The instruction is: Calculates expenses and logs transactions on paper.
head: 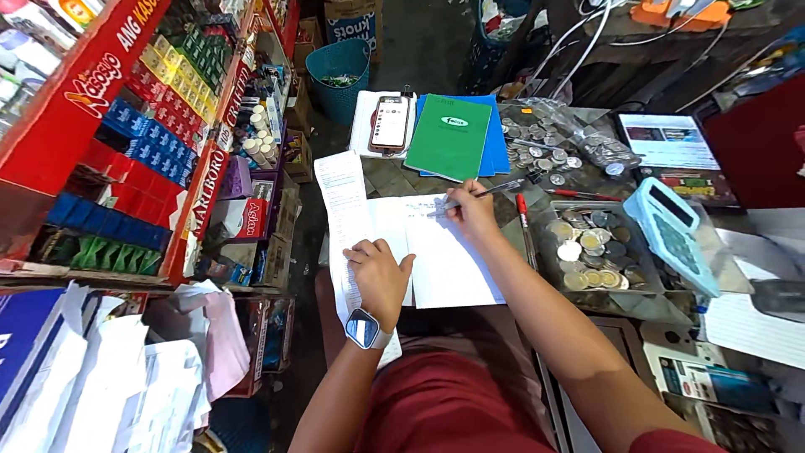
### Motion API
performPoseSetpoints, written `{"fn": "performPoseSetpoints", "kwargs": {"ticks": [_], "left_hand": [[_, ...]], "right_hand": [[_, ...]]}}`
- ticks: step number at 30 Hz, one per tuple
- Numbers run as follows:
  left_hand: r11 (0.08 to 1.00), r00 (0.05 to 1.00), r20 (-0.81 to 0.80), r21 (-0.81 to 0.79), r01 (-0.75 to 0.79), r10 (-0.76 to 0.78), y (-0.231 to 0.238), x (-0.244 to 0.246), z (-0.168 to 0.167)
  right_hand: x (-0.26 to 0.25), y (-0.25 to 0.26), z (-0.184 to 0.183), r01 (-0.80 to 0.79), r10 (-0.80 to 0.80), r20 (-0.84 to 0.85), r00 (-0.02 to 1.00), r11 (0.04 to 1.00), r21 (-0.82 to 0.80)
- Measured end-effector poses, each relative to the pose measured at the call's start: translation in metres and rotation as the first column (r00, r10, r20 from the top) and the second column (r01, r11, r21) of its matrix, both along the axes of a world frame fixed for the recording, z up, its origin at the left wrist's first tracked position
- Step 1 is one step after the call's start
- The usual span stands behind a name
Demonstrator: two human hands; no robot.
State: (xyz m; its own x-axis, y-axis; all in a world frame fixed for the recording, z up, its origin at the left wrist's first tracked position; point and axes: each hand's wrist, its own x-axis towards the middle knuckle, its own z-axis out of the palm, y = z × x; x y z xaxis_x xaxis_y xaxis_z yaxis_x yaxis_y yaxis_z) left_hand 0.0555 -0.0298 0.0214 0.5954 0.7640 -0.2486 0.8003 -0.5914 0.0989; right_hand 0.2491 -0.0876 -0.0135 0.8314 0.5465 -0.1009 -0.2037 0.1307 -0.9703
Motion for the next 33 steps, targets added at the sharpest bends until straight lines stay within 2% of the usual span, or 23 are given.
{"fn": "performPoseSetpoints", "kwargs": {"ticks": [2, 5, 7, 14, 19, 33], "left_hand": [[1.0, 1.0, -0.011, 0.006, -0.001, 0.001, 0.0, 0.001, 0.0], [1.0, 1.0, -0.006, 0.015, -0.001, 0.001, -0.001, 0.0, 0.0], [1.0, 1.0, -0.009, -0.005, -0.006, 0.006, 0.0, 0.0, 0.002], [1.0, 1.0, -0.018, -0.01, -0.007, 0.007, -0.001, 0.001, 0.002], [1.0, 1.0, -0.01, -0.01, -0.009, 0.009, -0.001, 0.001, 0.001], [1.0, 1.0, 0.003, 0.02, -0.004, 0.004, -0.001, -0.001, -0.003]], "right_hand": [[0.001, -0.001, 0.007, 0.014, -0.014, 0.024, 1.0, 1.0, 0.012], [-0.012, -0.004, 0.011, -0.077, 0.112, 0.216, 0.97, 0.984, -0.162], [-0.017, -0.002, 0.006, -0.089, 0.158, 0.28, 0.947, 0.966, -0.243], [-0.02, 0.001, -0.008, -0.088, 0.213, 0.436, 0.875, 0.953, -0.289], [-0.019, 0.001, -0.008, -0.103, 0.207, 0.397, 0.894, 0.958, -0.268], [-0.015, 0.002, -0.019, -0.1, 0.208, 0.486, 0.849, 0.966, -0.237]]}}
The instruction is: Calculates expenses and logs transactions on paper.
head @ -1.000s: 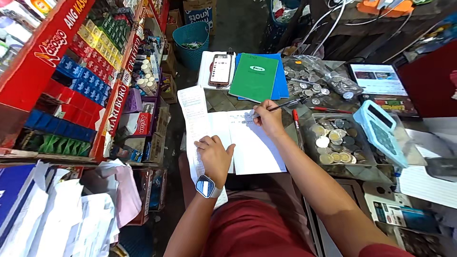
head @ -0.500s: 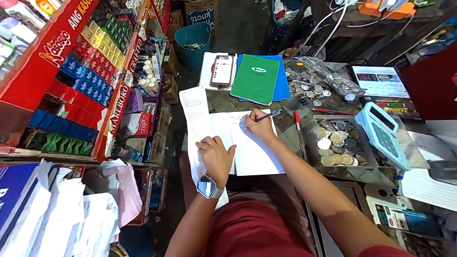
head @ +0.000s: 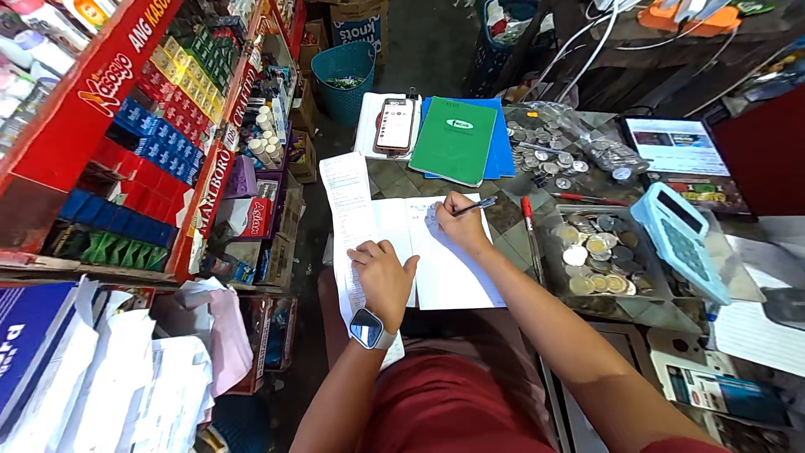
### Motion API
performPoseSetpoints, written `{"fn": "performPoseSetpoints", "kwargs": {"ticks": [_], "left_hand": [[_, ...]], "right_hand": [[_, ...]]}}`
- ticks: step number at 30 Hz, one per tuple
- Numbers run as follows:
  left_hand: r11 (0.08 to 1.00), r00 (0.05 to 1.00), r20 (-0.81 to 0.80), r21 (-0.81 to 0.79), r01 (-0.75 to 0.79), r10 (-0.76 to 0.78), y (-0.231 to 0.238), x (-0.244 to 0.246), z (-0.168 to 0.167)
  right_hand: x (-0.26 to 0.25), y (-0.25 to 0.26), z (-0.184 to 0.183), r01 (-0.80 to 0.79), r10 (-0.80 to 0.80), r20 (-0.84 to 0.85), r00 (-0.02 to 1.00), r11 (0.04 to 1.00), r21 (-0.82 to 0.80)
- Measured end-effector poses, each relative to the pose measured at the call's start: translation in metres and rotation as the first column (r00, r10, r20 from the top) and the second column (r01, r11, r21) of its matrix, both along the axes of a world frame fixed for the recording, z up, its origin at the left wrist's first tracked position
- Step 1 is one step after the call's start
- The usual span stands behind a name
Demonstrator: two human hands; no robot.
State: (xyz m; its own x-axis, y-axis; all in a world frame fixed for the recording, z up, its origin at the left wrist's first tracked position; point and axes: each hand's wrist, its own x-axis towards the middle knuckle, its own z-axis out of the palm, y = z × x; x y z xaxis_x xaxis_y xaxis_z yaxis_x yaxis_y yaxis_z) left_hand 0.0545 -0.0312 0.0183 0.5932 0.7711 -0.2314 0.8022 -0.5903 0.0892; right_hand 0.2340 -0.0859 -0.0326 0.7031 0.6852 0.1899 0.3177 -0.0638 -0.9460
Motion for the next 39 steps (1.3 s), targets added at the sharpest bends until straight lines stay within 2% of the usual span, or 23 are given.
{"fn": "performPoseSetpoints", "kwargs": {"ticks": [10, 15, 20, 24, 35, 39], "left_hand": [[1.0, 0.995, 0.097, 0.015, -0.01, 0.009, -0.005, 0.003, -0.003], [1.0, 0.993, 0.117, 0.01, -0.017, 0.016, -0.006, 0.004, -0.002], [1.0, 0.986, 0.166, 0.003, -0.029, 0.028, -0.007, 0.002, -0.006], [1.0, 0.995, 0.104, -0.025, -0.013, 0.015, -0.004, 0.0, -0.002], [1.0, 0.997, 0.071, 0.028, -0.009, 0.007, -0.001, -0.003, -0.006], [1.0, 0.998, 0.058, 0.028, -0.005, 0.003, -0.001, -0.003, -0.005]], "right_hand": [[0.008, -0.008, -0.002, 0.001, 0.007, 0.129, 0.992, 0.998, -0.065], [0.01, -0.011, 0.011, 0.057, -0.063, -0.08, 0.995, 0.995, -0.076], [0.002, -0.013, 0.019, 0.074, -0.079, -0.062, 0.995, 0.994, -0.077], [0.004, -0.013, 0.009, 0.037, -0.036, 0.007, 0.999, 0.998, -0.058], [0.002, -0.009, 0.006, 0.031, -0.033, -0.023, 0.999, 0.998, -0.052], [0.005, -0.008, 0.0, 0.024, -0.024, 0.035, 0.999, 1.0, -0.011]]}}
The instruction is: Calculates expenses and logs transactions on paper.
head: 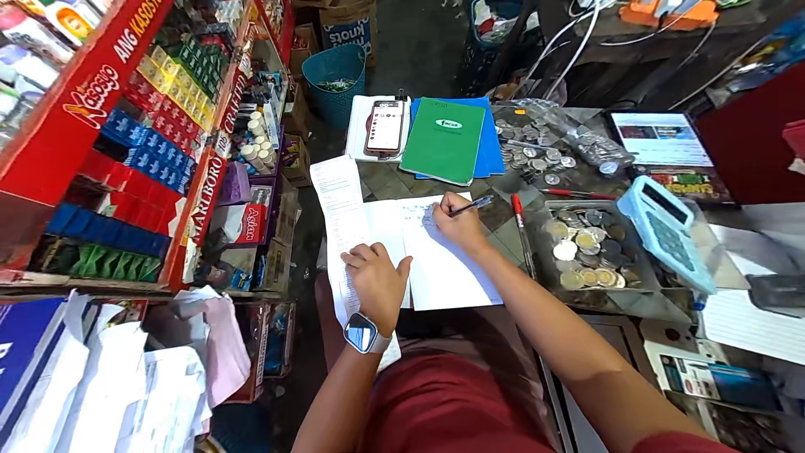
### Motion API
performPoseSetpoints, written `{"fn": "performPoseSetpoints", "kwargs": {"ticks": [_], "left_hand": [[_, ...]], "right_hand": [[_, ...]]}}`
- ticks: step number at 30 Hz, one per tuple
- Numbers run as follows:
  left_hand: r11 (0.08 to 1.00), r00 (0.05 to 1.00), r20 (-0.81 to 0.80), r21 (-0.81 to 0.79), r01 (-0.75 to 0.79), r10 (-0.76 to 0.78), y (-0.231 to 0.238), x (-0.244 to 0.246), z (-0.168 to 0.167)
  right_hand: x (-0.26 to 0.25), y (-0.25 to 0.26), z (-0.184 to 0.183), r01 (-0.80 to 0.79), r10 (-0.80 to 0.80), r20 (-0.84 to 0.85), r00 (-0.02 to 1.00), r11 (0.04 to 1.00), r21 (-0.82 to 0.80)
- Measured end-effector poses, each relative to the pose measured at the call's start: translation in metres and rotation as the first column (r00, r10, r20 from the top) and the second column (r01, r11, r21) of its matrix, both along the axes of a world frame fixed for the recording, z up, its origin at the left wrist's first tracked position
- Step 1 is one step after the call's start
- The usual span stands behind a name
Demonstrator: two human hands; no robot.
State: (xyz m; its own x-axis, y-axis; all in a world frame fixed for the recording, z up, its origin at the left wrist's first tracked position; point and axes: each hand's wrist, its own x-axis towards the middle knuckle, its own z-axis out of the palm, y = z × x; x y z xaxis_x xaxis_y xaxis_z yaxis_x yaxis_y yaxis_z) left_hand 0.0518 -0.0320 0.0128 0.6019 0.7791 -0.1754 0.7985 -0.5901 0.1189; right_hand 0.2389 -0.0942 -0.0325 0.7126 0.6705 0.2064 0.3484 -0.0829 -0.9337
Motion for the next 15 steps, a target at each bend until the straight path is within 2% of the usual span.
{"fn": "performPoseSetpoints", "kwargs": {"ticks": [8, 15], "left_hand": [[1.0, 1.0, -0.028, -0.012, 0.005, -0.005, -0.0002, 0.001, 0.0035], [0.999, 1.0, -0.005, -0.037, -0.011, 0.011, -0.0004, 0.0009, 0.0049]], "right_hand": [[0.0007, -0.0001, -0.002, 0.014, -0.014, 0.002, 1.0, 0.999, 0.032], [0.0008, -0.0025, 0.0007, 0.025, -0.024, 0.053, 0.998, 0.999, -0.02]]}}
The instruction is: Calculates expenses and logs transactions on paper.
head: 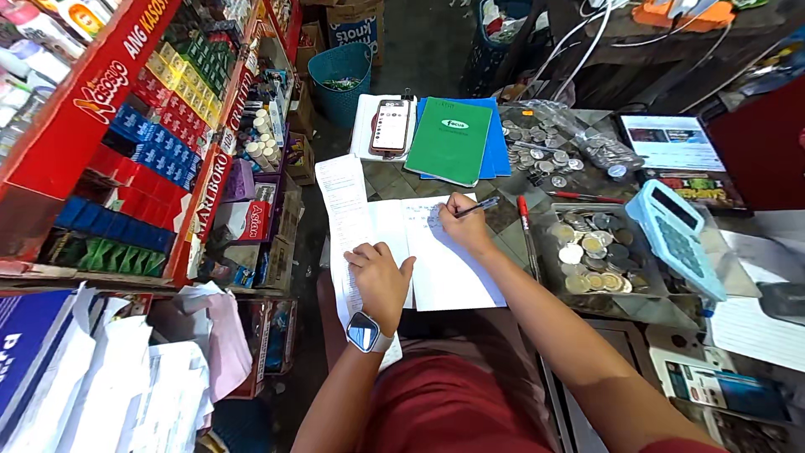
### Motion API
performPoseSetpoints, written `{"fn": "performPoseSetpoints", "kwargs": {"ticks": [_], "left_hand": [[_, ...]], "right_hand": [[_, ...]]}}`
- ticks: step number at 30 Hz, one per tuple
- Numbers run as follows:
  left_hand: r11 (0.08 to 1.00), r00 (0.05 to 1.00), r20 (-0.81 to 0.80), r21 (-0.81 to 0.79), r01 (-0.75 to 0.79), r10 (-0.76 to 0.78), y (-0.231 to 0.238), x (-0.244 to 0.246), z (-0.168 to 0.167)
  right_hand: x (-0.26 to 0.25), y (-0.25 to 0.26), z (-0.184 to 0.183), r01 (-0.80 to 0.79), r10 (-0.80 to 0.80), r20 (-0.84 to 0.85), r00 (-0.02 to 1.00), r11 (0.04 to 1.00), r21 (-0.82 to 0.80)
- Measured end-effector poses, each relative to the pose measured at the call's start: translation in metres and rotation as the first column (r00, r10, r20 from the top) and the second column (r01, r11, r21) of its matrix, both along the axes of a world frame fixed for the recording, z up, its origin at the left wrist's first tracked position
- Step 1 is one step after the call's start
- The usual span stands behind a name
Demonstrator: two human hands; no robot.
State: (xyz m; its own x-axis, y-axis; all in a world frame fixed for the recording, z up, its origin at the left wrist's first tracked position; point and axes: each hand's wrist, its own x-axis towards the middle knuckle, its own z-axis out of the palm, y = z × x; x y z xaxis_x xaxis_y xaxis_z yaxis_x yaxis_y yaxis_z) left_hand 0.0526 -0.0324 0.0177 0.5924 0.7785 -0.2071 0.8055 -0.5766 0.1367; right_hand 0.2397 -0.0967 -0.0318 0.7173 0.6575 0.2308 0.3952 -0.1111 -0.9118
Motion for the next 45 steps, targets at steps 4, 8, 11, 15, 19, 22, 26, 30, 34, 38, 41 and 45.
{"fn": "performPoseSetpoints", "kwargs": {"ticks": [4, 8, 11, 15, 19, 22, 26, 30, 34, 38, 41, 45], "left_hand": [[1.0, 0.999, -0.036, -0.005, 0.005, -0.006, 0.0008, 0.0011, 0.0004], [1.0, 0.999, -0.045, 0.01, 0.013, -0.012, 0.0008, 0.0015, -0.0004], [0.999, 0.999, -0.041, 0.037, 0.018, -0.016, 0.0001, 0.0006, -0.0025], [1.0, 0.999, -0.035, 0.023, 0.012, -0.011, 0.0005, 0.0009, -0.0012], [1.0, 0.998, -0.064, 0.0, 0.013, -0.013, 0.0012, 0.0017, 0.0005], [1.0, 0.998, -0.056, 0.01, 0.017, -0.016, 0.0007, 0.0014, -0.001], [1.0, 1.0, -0.021, 0.005, 0.012, -0.011, 0.0002, 0.0012, -0.0011], [0.999, 1.0, -0.019, 0.028, 0.021, -0.021, 0.0001, 0.0005, -0.0027], [0.999, 0.998, -0.057, 0.021, 0.029, -0.027, 0.0008, 0.0011, -0.0008], [1.0, 0.998, -0.059, 0.022, 0.017, -0.016, 0.0007, 0.0013, -0.0006], [1.0, 0.996, -0.084, -0.002, 0.016, -0.016, 0.0008, 0.0022, 0.0024], [1.0, 0.996, -0.083, 0.005, 0.017, -0.017, 0.0011, 0.0018, 0.0015]], "right_hand": [[0.0003, -0.0011, 0.0034, 0.012, -0.012, -0.035, 0.999, 1.0, -0.01], [0.0012, -0.0007, 0.0015, 0.005, -0.004, -0.056, 0.998, 1.0, 0.02], [0.001, -0.0006, 0.0012, 0.004, -0.003, -0.044, 0.999, 1.0, 0.027], [0.0016, -0.0001, 0.0009, 0.006, -0.006, -0.031, 1.0, 1.0, 0.022], [0.0011, -0.0006, -0.0003, 0.018, -0.018, -0.006, 1.0, 1.0, 0.022], [0.0005, -0.0019, 0.0012, 0.016, -0.016, 0.015, 1.0, 1.0, -0.001], [0.002, -0.0057, 0.0067, 0.028, -0.028, -0.063, 0.998, 1.0, -0.006], [0.0021, -0.0055, 0.0034, 0.031, -0.031, -0.018, 0.999, 0.999, 0.008], [0.0029, -0.0051, 0.0026, 0.04, -0.039, -0.045, 0.998, 0.999, 0.014], [0.0015, -0.0058, 0.0059, 0.051, -0.05, -0.094, 0.994, 0.999, 0.015], [0.0019, -0.005, 0.0028, 0.049, -0.048, -0.046, 0.998, 0.999, 0.013], [0.0023, -0.0043, 0.002, 0.063, -0.063, -0.022, 0.998, 0.998, 0.002]]}}
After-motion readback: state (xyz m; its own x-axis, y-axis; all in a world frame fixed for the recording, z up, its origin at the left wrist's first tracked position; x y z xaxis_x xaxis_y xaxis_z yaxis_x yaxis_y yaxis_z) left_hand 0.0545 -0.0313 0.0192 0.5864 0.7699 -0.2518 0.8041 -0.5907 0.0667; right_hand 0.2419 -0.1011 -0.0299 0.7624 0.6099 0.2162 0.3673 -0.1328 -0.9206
